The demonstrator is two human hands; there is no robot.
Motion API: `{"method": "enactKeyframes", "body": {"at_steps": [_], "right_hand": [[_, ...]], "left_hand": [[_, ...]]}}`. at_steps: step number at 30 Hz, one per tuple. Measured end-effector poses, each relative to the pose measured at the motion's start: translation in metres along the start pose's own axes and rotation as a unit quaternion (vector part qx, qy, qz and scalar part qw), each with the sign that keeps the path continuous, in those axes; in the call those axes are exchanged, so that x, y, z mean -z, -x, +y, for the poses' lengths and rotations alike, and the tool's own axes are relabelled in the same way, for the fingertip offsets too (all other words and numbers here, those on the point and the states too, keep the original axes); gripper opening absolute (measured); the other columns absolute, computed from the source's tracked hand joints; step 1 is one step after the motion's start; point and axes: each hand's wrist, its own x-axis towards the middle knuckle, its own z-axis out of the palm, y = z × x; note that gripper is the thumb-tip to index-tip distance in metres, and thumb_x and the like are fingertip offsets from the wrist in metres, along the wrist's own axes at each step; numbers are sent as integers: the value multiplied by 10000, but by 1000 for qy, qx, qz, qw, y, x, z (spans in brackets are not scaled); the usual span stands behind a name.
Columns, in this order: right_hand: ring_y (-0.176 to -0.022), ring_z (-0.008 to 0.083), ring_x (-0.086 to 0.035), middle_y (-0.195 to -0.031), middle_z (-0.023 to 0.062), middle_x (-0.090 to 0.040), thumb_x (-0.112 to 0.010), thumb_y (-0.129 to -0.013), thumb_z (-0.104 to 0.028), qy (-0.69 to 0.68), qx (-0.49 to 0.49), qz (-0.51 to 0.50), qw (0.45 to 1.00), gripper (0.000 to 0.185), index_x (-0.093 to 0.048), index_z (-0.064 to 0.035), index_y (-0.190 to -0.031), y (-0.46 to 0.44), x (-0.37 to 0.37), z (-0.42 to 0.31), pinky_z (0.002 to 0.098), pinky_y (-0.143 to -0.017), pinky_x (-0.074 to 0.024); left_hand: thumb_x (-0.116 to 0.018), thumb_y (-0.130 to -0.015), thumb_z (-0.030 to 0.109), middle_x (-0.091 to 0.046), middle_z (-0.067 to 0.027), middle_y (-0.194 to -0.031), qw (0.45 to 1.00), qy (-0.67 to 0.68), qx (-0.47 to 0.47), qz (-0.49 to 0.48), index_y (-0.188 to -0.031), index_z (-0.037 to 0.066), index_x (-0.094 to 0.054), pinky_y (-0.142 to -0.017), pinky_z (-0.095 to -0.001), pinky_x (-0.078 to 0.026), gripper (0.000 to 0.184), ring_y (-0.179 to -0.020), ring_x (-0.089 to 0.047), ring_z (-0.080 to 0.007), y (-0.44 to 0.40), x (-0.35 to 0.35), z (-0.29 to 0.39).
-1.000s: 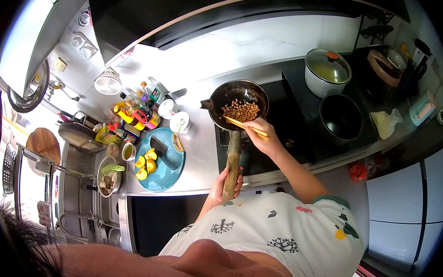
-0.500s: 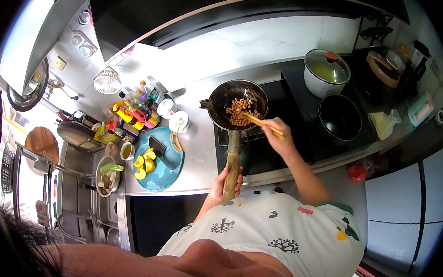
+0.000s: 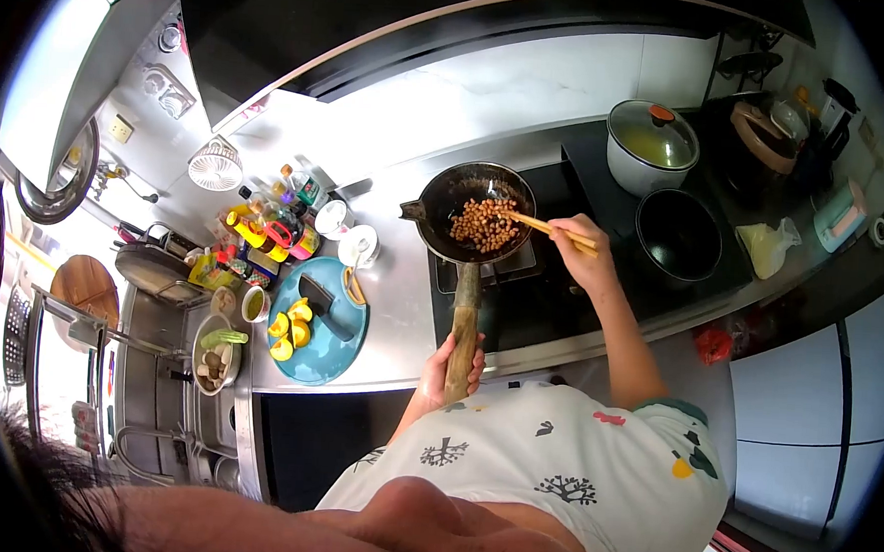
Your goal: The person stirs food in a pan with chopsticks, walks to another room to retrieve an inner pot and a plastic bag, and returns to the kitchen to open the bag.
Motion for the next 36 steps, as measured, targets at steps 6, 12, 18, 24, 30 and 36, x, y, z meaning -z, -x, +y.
{"method": "enactKeyframes", "body": {"at_steps": [6,12,18,24,30,36], "right_hand": [[-736,200,-612,-838,87,-607,-627,-852,-10,27,41,4,999,116,-655,-38,-961,7,-32,44,276,-648,-486],[-772,195,-637,-856,93,-623,-638,-845,-24,-17,32,-87,996,120,-666,-25,-962,19,-52,-11,277,-687,-500],[-711,219,-613,-811,100,-598,-632,-832,-24,36,33,-89,995,101,-661,-35,-929,21,-35,-5,298,-631,-480],[-708,231,-606,-807,99,-583,-596,-853,11,100,33,2,994,93,-640,-27,-925,2,3,-28,291,-631,-481],[-685,239,-593,-784,98,-576,-638,-830,-36,46,5,-72,996,83,-639,-47,-912,21,-23,-10,310,-625,-471],[-733,180,-614,-818,77,-598,-619,-850,-13,-19,17,-167,986,97,-659,-27,-937,17,-22,-43,265,-653,-482]], "left_hand": [[-440,-942,517,-512,-67,-859,1000,4,9,-2,-1264,85,-415,-514,-320,-419,540,-655,-500,-181,-1,-3,-1],[-437,-940,523,-507,-66,-861,1000,-19,2,6,-1265,85,-417,-516,-323,-419,546,-654,-499,-182,0,-2,-1],[-434,-941,523,-506,-64,-863,1000,-4,4,8,-1257,88,-430,-521,-324,-423,539,-661,-497,-180,0,1,-4],[-440,-938,523,-508,-63,-861,1000,8,12,8,-1251,103,-438,-527,-320,-424,524,-664,-497,-176,-1,0,-5],[-449,-936,520,-509,-63,-859,1000,8,10,13,-1248,101,-439,-529,-316,-427,523,-662,-497,-174,-2,-1,-7],[-456,-932,521,-508,-62,-861,1000,2,2,-5,-1247,96,-439,-522,-309,-433,529,-662,-497,-174,-1,0,-7]]}}
